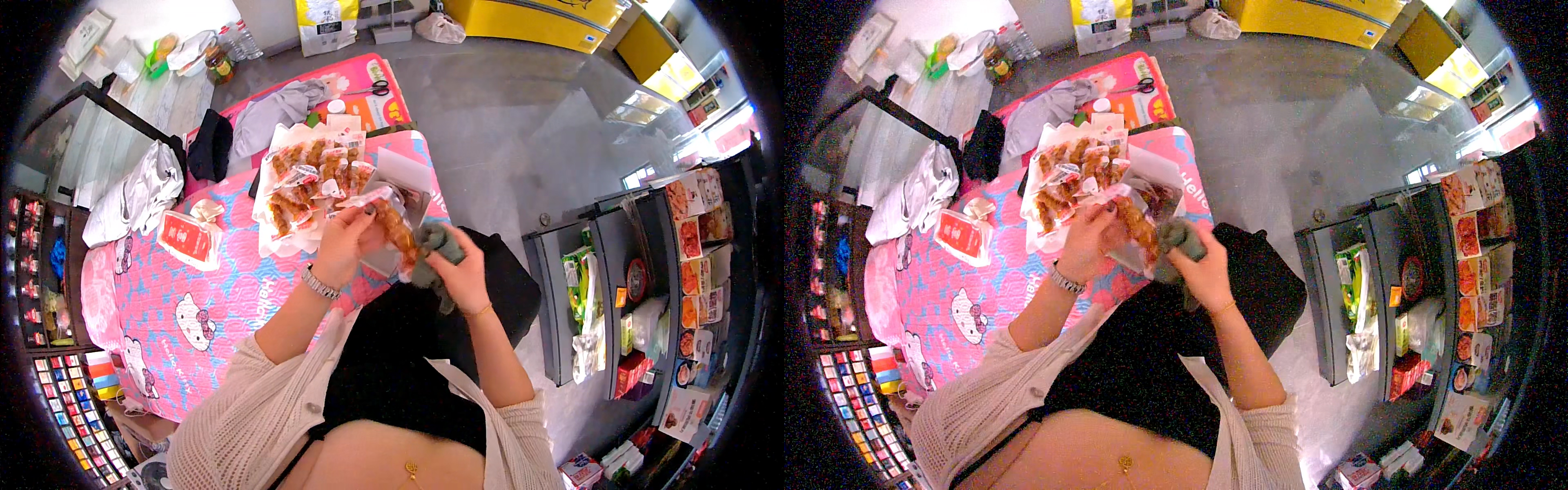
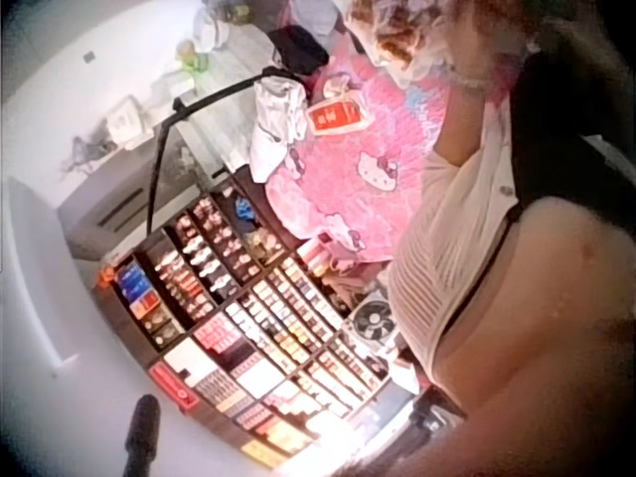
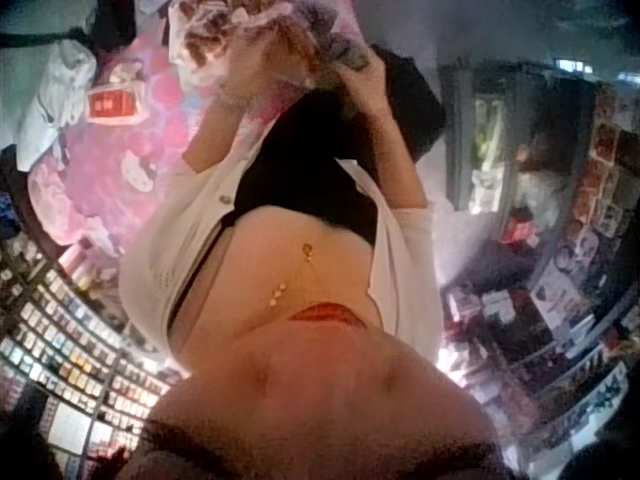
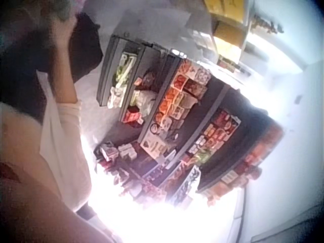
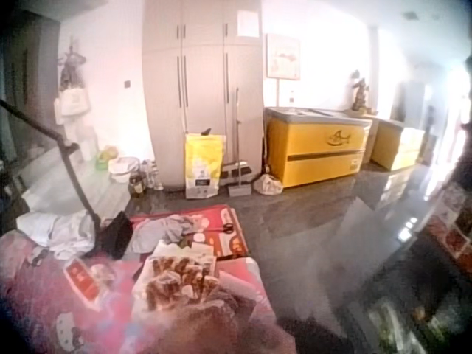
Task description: The person wipes the exterior of packaged snack items with a cloth while standing in a small shop. They handle multiple snack packages, cleaning them individually before placing them into a white box on a nearby table.
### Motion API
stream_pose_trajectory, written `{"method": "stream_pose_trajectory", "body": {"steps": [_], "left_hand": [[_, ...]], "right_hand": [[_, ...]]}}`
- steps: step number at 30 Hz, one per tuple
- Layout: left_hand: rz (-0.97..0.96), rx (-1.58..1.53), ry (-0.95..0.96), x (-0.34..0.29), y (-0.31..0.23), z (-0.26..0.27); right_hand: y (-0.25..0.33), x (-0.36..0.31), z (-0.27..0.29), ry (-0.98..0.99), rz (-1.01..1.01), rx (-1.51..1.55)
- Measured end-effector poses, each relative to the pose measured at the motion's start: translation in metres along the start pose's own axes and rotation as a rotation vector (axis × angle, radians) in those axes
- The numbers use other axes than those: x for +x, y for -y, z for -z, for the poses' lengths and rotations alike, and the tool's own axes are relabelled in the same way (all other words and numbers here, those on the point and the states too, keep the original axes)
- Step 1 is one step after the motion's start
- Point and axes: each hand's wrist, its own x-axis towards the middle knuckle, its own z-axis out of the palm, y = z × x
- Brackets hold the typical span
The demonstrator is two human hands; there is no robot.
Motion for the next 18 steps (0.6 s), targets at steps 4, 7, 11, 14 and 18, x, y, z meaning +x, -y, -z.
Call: {"method": "stream_pose_trajectory", "body": {"steps": [4, 7, 11, 14, 18], "left_hand": [[-0.123, 0.093, -0.147, -0.002, -0.008, -0.004], [-0.146, 0.151, -0.138, 0.000, -0.008, 0.001], [-0.184, 0.198, -0.113, -0.014, -0.013, -0.017], [-0.234, 0.168, -0.133, -0.013, -0.015, -0.019], [-0.345, 0.120, -0.240, -0.011, -0.032, -0.017]], "right_hand": [[0.030, 0.011, 0.009, -0.245, 0.425, -0.375], [0.066, 0.007, 0.003, -0.323, 0.699, -0.750], [0.080, 0.010, -0.025, -0.129, 0.867, -0.748], [0.061, 0.014, -0.042, -0.057, 0.855, -0.809], [0.042, 0.008, -0.022, -0.040, 0.602, -0.822]]}}
